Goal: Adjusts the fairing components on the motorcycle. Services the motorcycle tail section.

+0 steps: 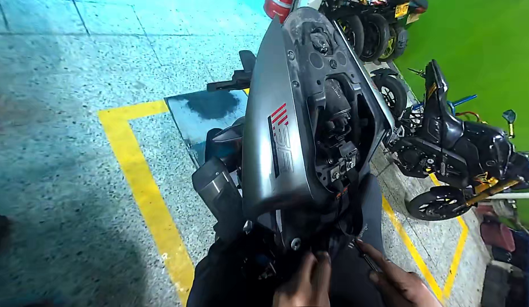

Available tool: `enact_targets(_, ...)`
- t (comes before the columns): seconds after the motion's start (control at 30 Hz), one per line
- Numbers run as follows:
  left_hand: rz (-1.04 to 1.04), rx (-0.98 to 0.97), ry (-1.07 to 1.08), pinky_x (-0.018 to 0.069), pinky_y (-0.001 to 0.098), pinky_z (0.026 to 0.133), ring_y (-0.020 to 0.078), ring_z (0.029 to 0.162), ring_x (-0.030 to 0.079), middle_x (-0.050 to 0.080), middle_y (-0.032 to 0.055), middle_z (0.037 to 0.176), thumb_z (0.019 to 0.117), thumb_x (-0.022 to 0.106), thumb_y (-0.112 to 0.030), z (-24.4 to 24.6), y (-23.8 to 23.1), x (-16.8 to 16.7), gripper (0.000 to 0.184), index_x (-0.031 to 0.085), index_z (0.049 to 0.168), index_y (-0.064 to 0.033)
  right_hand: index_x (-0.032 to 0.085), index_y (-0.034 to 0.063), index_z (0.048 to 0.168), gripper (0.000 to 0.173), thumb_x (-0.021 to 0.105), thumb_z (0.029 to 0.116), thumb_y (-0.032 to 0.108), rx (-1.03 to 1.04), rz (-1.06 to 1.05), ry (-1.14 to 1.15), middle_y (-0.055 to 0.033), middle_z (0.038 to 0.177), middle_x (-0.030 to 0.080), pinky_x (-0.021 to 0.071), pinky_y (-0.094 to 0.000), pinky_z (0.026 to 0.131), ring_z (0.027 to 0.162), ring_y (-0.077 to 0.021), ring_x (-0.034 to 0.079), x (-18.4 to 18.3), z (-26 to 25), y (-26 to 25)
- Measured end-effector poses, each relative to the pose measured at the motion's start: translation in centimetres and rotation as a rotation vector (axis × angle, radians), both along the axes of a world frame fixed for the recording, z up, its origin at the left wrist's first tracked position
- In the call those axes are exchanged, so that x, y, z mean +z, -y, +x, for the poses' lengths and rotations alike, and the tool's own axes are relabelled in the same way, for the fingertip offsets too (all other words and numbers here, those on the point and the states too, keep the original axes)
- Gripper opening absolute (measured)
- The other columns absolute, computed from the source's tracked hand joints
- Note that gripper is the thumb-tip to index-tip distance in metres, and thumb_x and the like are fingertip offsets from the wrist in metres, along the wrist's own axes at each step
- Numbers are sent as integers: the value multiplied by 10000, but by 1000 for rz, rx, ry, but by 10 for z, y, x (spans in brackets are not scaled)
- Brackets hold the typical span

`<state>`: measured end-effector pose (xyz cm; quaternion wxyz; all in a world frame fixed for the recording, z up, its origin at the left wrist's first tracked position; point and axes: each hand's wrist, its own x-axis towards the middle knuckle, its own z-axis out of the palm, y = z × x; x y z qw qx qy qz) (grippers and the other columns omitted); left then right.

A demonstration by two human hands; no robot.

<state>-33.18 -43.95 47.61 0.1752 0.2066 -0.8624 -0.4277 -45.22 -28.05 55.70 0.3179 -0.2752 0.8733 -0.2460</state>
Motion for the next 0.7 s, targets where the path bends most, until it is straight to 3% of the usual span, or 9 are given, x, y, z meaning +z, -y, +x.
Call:
enact_targets(0.13,-248,-33,-76,555,272,554,189,677,695,739,134,958,954,626,-58,-2,-9,-19,152,769,1001,-31,521,52,1493,425,496,1081,153,39,-23,73,-175,1167,710,539,-357,620,629,-133,595,3,-23,5)
enact_targets(0.27,-181,-29,-101,544,269,541,195,663,679,728,146,955,949,615,-39,-2,-3,-21,164,760,1021,-13,540,114,1495,420,501,1088,209,162,46,79,-139,768,675,491,-404,509,524,-200,556,10,-31,27)
enact_targets(0.3,-117,-13,-117,571,266,592,197,731,708,735,160,1014,950,606,-27,-1,2,-22,179,755,1047,-12,549,133,1493,418,499,1089,223,224,73,64,-131,718,662,485,-429,491,508,-223,560,13,-33,37)
enact_targets(0.37,56,-34,-111,609,280,797,200,1013,736,700,190,1251,996,536,5,7,15,-26,258,717,1179,-2,560,187,1492,416,496,1086,247,355,120,22,-119,689,658,478,-457,479,500,-247,566,19,-38,59)
enact_targets(0.43,166,4,-88,591,288,902,186,1129,699,668,190,1306,1021,475,25,12,23,-27,288,674,1228,12,556,247,1496,417,495,1084,273,462,122,-39,-90,670,648,469,-454,455,496,-243,571,20,-45,75)
enact_targets(0.5,152,117,-3,612,319,696,199,911,739,691,191,1218,969,503,44,8,22,-18,341,687,1250,-15,552,275,1493,418,485,1081,294,553,88,-111,-49,644,618,458,-416,428,481,-212,560,19,-52,81)
enact_targets(0.57,133,153,79,564,377,500,233,661,710,697,195,1155,891,542,51,1,23,-9,418,733,1244,-66,557,297,1482,412,473,1079,313,622,99,-165,-21,637,597,456,-391,424,483,-186,556,19,-56,86)
enact_targets(0.63,147,122,103,554,395,469,236,612,695,702,178,1146,883,571,33,3,17,-6,387,761,1193,-101,562,317,1476,414,479,1071,297,684,197,-144,-38,681,634,498,-431,469,532,-210,601,24,-57,94)
enact_targets(0.7,101,110,42,549,371,450,219,582,687,714,161,1152,876,592,31,10,3,-7,355,770,1158,-88,537,349,1492,425,466,1080,279,747,413,-46,-104,800,687,536,-518,588,667,-295,663,29,-56,113)
